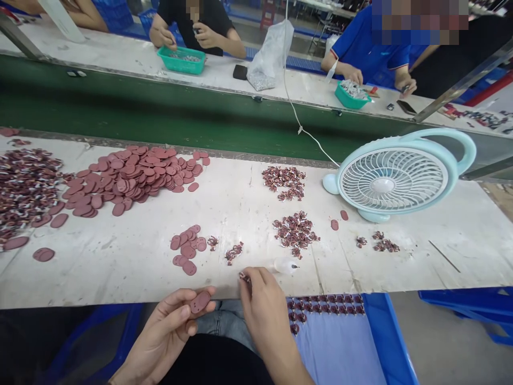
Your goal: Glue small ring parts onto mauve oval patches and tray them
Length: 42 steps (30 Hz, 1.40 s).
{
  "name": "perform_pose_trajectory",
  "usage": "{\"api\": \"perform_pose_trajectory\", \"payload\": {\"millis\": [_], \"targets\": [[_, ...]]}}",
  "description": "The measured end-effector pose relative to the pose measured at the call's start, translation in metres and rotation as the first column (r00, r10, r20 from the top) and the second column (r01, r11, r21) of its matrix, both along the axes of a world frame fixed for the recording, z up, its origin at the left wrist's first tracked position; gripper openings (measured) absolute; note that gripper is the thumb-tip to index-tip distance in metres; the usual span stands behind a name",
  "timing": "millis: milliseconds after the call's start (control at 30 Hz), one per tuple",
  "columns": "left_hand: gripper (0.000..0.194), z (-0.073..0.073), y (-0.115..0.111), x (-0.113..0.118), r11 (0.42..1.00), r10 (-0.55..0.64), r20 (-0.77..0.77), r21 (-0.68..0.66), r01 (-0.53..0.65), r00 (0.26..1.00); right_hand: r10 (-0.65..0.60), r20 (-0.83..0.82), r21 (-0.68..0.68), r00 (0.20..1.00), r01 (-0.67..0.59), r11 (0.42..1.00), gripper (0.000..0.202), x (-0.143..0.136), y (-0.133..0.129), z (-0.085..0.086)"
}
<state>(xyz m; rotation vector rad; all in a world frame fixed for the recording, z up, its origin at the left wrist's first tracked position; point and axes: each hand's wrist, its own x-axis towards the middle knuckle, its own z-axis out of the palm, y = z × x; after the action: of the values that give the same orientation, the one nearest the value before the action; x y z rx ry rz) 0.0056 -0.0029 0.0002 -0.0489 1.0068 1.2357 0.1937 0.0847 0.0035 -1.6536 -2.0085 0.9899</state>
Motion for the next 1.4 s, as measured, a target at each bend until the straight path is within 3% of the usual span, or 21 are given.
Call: {"api": "perform_pose_trajectory", "payload": {"millis": [67, 133, 233, 300, 367, 533, 667, 767, 867, 967, 1167, 1400], "targets": [[0.02, 0.0, 0.001, 0.004, 1.0, -0.007, -0.019, 0.002, 0.007, 1.0, 0.004, -0.109, -0.044, 0.994, -0.009, 0.999, 0.013, 0.004, -0.007, 0.005], [0.024, -0.001, 0.002, 0.009, 0.999, -0.035, -0.038, 0.022, 0.036, 0.999, -0.063, -0.343, -0.155, 0.937, 0.01, 0.988, 0.01, 0.007, -0.016, 0.011], [0.029, -0.005, 0.003, 0.017, 0.995, -0.076, -0.064, 0.061, 0.08, 0.995, -0.237, -0.661, -0.339, 0.712, -0.002, 0.941, 0.018, 0.009, -0.029, 0.018], [0.029, -0.007, 0.002, 0.021, 0.993, -0.076, -0.081, 0.081, 0.083, 0.994, -0.286, -0.719, -0.38, 0.634, -0.013, 0.925, 0.023, 0.006, -0.033, 0.021], [0.028, -0.008, 0.001, 0.024, 0.991, -0.066, -0.092, 0.107, 0.076, 0.994, -0.285, -0.716, -0.375, 0.637, -0.007, 0.927, 0.024, 0.003, -0.032, 0.022], [0.023, -0.008, 0.0, 0.027, 0.982, -0.07, -0.08, 0.169, 0.082, 0.994, -0.16, -0.638, -0.215, 0.753, 0.026, 0.976, 0.027, -0.004, -0.028, 0.022], [0.019, -0.009, 0.001, 0.027, 0.982, -0.059, -0.102, 0.171, 0.076, 0.993, -0.116, -0.609, -0.165, 0.785, 0.017, 0.986, 0.026, -0.003, -0.028, 0.023], [0.013, -0.008, 0.002, 0.028, 0.973, -0.089, -0.137, 0.199, 0.116, 0.987, -0.183, -0.612, -0.284, 0.77, 0.002, 0.959, 0.021, -0.002, -0.024, 0.023], [0.013, -0.005, 0.004, 0.028, 0.965, -0.115, -0.156, 0.217, 0.147, 0.981, -0.292, -0.646, -0.49, 0.705, -0.089, 0.867, 0.021, 0.001, -0.018, 0.024], [0.012, -0.002, 0.004, 0.029, 0.956, -0.126, -0.165, 0.244, 0.164, 0.978, -0.352, -0.679, -0.588, 0.644, -0.191, 0.786, 0.021, 0.006, -0.013, 0.025], [0.013, 0.0, 0.006, 0.03, 0.947, -0.158, -0.211, 0.244, 0.208, 0.965, -0.341, -0.682, -0.59, 0.648, -0.21, 0.78, 0.023, 0.01, -0.013, 0.025], [0.01, 0.001, 0.005, 0.031, 0.95, -0.13, -0.209, 0.252, 0.182, 0.969, -0.392, -0.712, -0.604, 0.582, -0.223, 0.765, 0.017, 0.006, -0.017, 0.021]]}}
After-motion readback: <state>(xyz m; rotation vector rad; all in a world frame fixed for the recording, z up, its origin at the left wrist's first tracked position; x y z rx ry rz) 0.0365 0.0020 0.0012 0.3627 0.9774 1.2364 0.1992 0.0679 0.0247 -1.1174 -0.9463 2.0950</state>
